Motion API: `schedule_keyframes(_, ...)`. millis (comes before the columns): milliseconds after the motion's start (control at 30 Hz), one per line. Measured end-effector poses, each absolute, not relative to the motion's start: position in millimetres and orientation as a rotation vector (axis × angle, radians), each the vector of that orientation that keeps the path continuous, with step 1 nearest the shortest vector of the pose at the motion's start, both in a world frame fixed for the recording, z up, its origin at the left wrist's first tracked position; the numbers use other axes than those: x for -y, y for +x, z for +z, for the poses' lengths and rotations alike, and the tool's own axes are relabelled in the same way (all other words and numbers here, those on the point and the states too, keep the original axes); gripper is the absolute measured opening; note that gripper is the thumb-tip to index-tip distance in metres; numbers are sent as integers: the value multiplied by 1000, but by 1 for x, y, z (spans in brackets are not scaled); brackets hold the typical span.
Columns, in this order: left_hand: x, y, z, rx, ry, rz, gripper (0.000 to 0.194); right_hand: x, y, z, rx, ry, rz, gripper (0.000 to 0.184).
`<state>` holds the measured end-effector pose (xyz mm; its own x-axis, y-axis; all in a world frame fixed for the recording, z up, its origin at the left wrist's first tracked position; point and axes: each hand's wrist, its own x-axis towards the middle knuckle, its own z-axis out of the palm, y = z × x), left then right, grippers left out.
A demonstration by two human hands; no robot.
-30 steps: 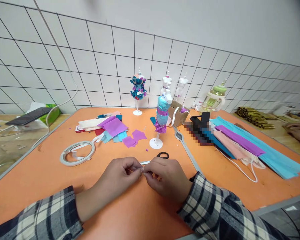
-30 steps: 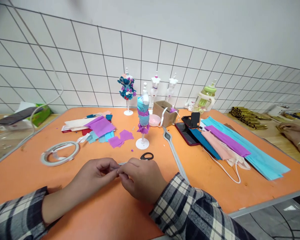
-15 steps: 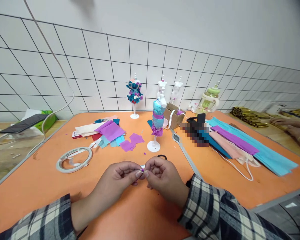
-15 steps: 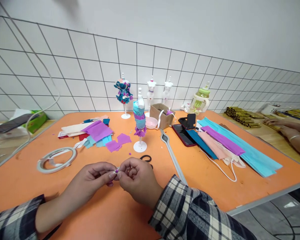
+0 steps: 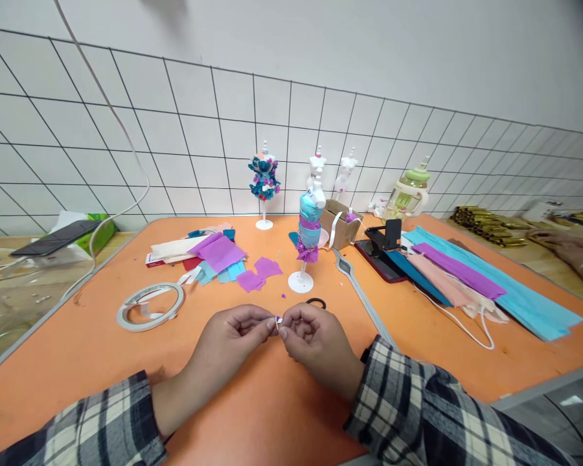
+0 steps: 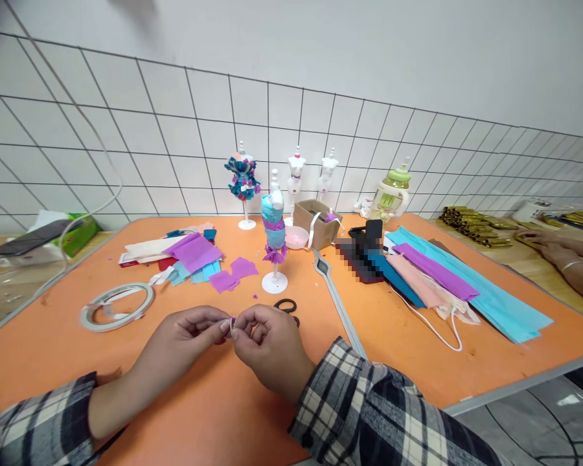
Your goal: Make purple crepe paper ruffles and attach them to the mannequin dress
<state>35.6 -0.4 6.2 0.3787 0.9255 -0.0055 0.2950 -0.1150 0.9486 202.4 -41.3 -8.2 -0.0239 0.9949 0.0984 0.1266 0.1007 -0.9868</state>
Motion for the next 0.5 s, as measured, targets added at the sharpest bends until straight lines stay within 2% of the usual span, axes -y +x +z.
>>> schedule_keyframes(267, -3, 30, 0, -869, 1420, 766, 27, 37, 205, -9, 1258, -1221, 1259, 18)
schedule_keyframes(500, -12, 25, 4, -707, 1464, 458, 34, 33, 217, -7, 1493, -1097, 1397, 17)
